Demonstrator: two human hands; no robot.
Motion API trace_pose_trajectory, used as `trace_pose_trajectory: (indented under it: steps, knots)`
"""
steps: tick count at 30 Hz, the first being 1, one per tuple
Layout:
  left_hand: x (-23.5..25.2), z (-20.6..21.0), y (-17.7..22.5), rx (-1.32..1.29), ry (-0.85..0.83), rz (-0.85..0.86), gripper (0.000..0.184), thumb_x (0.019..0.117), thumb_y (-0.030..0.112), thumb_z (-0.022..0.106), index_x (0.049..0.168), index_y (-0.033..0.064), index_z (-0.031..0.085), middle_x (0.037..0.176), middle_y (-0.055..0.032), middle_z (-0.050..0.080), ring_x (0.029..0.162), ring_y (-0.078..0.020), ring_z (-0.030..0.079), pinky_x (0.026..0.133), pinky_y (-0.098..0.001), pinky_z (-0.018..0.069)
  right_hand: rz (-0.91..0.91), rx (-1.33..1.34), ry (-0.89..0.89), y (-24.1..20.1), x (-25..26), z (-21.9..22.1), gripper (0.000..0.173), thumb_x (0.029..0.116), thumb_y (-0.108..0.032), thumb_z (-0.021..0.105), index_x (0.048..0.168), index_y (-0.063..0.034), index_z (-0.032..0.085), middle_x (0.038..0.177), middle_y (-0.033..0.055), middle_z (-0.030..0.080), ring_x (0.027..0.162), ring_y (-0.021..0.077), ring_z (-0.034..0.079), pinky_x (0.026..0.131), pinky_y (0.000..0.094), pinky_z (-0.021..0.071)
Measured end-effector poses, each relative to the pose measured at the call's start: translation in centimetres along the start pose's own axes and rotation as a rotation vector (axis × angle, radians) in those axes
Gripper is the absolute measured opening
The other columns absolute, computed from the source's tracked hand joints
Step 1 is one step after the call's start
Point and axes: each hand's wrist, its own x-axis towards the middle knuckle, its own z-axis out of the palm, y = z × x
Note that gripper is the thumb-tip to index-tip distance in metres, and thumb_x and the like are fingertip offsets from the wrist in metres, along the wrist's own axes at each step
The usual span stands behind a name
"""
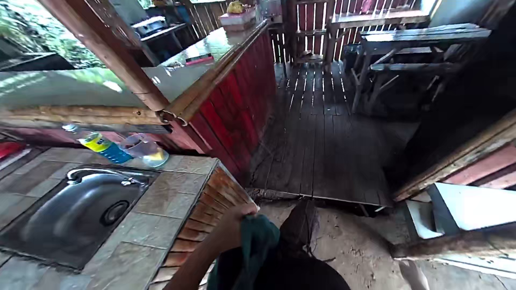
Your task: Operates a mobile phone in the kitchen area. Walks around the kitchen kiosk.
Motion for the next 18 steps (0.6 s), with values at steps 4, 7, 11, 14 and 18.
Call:
trace_pose_trajectory:
  steps: [4,7,11,14,18]
  knots:
    - [7.5,0.4,-1.1,0.075,0.078,-0.228,0.025,0.0755,0.014,0.077,0.094,-0.0001,0.067,0.081,-0.0115,0.066,0.075,-0.0246,0.065,0.067,-0.0474,0.0523,-0.215,-0.014,-0.246,-14.8,5.4,1.3,0.038,0.1055,-0.020,0.055,0.136,0.0034,0.059,0.131,0.0283,0.064,0.125,0.0455,0.060,0.108,0.0622,0.0436]
    - [14.9,1.2,-3.6,0.102,0.011,-0.277,0.026,0.0787,0.018,0.077,0.096,0.0017,0.067,0.084,-0.0120,0.067,0.079,-0.0277,0.065,0.069,-0.0511,0.0516,-0.412,-0.052,-0.511,-27.0,11.0,3.2,0.039,0.1058,-0.020,0.056,0.133,0.0069,0.059,0.127,0.0298,0.064,0.117,0.0427,0.063,0.105,0.0571,0.0477]
    - [26.4,-0.8,-6.7,0.175,-0.189,-0.359,0.026,0.0864,0.020,0.074,0.105,0.0019,0.068,0.091,-0.0179,0.069,0.087,-0.0368,0.068,0.075,-0.0589,0.0534,-0.854,-0.149,-0.428,-52.7,12.8,-5.0,0.042,0.1053,-0.019,0.056,0.143,-0.0003,0.054,0.131,0.0231,0.064,0.120,0.0348,0.064,0.105,0.0499,0.0491]
    - [35.6,-6.9,-7.0,0.160,-0.283,-0.547,0.028,0.0894,0.020,0.074,0.111,0.0032,0.068,0.098,-0.0207,0.069,0.095,-0.0401,0.068,0.082,-0.0620,0.0523,-1.211,-0.200,-0.411,-68.7,10.9,-11.6,0.038,0.1007,-0.027,0.061,0.131,-0.0046,0.065,0.120,0.0158,0.071,0.118,0.0336,0.065,0.104,0.0556,0.0491]
    - [43.9,-14.0,-6.3,0.015,-0.185,-0.638,0.028,0.0920,0.018,0.070,0.113,0.0012,0.066,0.100,-0.0216,0.069,0.096,-0.0400,0.067,0.083,-0.0616,0.0514,-1.529,-0.067,-1.136,-76.5,2.4,-12.4,0.016,0.0950,-0.007,0.067,0.107,-0.0013,0.076,0.108,0.0133,0.073,0.101,0.0229,0.070,0.093,0.0407,0.0575]
